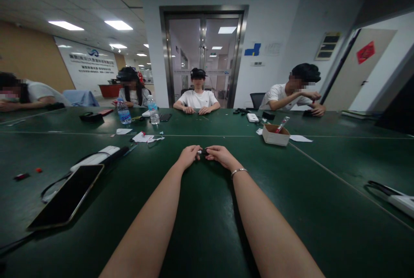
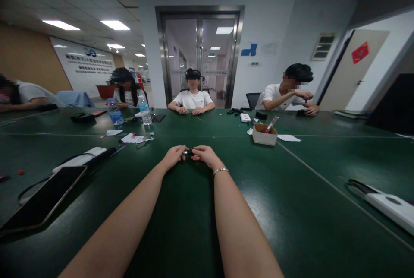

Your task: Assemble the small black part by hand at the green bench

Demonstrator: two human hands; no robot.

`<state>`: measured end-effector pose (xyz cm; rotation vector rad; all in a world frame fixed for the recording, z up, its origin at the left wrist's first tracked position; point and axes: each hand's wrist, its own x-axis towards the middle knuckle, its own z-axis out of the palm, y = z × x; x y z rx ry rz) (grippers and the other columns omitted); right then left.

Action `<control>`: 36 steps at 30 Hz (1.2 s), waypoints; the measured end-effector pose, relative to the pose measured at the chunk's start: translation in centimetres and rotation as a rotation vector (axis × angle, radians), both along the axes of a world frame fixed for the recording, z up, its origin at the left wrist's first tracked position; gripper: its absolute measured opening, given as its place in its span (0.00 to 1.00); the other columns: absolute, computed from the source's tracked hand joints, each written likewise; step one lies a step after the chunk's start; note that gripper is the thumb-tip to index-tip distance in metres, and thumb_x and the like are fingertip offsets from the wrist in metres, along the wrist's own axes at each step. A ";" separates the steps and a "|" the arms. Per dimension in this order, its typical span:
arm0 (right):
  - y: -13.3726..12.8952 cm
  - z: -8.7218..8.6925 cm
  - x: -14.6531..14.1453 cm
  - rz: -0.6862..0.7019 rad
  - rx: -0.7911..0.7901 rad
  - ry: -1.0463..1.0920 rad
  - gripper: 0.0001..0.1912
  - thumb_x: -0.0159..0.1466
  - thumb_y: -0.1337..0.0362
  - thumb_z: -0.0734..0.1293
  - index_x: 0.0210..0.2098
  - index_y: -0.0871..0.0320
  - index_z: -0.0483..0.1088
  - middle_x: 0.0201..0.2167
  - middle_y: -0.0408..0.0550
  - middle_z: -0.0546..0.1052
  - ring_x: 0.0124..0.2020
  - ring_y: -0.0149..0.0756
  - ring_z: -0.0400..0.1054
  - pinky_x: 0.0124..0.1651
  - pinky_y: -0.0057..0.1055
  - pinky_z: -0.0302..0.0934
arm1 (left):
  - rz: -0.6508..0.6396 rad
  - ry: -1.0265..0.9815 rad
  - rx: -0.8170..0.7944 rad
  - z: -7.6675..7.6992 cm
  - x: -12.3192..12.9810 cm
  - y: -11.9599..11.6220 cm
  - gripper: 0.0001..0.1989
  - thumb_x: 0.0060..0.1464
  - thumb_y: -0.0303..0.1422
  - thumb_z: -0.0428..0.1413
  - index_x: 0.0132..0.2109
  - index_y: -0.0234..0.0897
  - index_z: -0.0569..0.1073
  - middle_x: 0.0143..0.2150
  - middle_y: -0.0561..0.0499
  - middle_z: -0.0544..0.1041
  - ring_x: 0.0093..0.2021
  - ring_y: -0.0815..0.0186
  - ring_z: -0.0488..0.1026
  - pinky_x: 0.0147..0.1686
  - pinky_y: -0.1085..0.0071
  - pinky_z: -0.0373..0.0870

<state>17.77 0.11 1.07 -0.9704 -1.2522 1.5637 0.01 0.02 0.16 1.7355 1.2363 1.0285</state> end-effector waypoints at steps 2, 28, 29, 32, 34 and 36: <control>0.0 0.0 0.0 -0.001 -0.001 -0.004 0.05 0.62 0.79 0.64 0.36 0.69 0.71 0.29 0.53 0.76 0.25 0.29 0.72 0.29 0.19 0.69 | 0.005 0.005 0.016 0.2 0.1 -0.2 0.17 0.55 0.40 0.48 0.42 0.33 0.74 0.24 0.52 0.71 0.23 0.70 0.64 0.25 0.75 0.59; -0.3 0.6 -0.1 0.051 0.157 -0.205 0.13 0.62 0.63 0.66 0.45 0.60 0.64 0.27 0.45 0.71 0.14 0.24 0.64 0.12 0.17 0.57 | -0.078 -0.222 0.024 0.4 0.0 -0.7 0.17 0.48 0.36 0.57 0.45 0.32 0.70 0.29 0.49 0.72 0.25 0.71 0.67 0.24 0.76 0.61; -0.4 0.6 0.1 0.067 0.189 -0.178 0.19 0.59 0.66 0.69 0.48 0.57 0.63 0.31 0.44 0.71 0.15 0.23 0.64 0.13 0.17 0.57 | -0.073 -0.226 0.024 0.4 0.0 -0.7 0.17 0.48 0.36 0.57 0.45 0.32 0.70 0.29 0.49 0.72 0.25 0.71 0.67 0.24 0.76 0.61; -0.5 0.6 0.3 0.085 0.206 -0.154 0.32 0.55 0.66 0.72 0.55 0.50 0.56 0.36 0.43 0.71 0.15 0.21 0.62 0.14 0.18 0.59 | -0.074 -0.227 0.026 0.2 -0.1 -0.5 0.19 0.49 0.37 0.56 0.47 0.33 0.69 0.30 0.50 0.73 0.25 0.72 0.67 0.23 0.76 0.61; -0.5 0.7 0.2 0.074 0.164 -0.215 0.24 0.61 0.59 0.67 0.54 0.55 0.58 0.30 0.44 0.71 0.13 0.22 0.60 0.12 0.18 0.56 | -0.084 -0.220 0.033 0.1 -0.1 -0.5 0.19 0.49 0.37 0.56 0.48 0.33 0.69 0.30 0.50 0.73 0.25 0.72 0.67 0.23 0.76 0.62; -0.6 0.9 0.1 0.093 0.153 -0.266 0.18 0.65 0.58 0.61 0.51 0.59 0.61 0.26 0.44 0.71 0.12 0.22 0.58 0.10 0.18 0.51 | -0.089 -0.221 0.031 0.1 -0.1 -0.5 0.19 0.49 0.36 0.56 0.47 0.32 0.69 0.29 0.50 0.73 0.24 0.72 0.67 0.24 0.76 0.62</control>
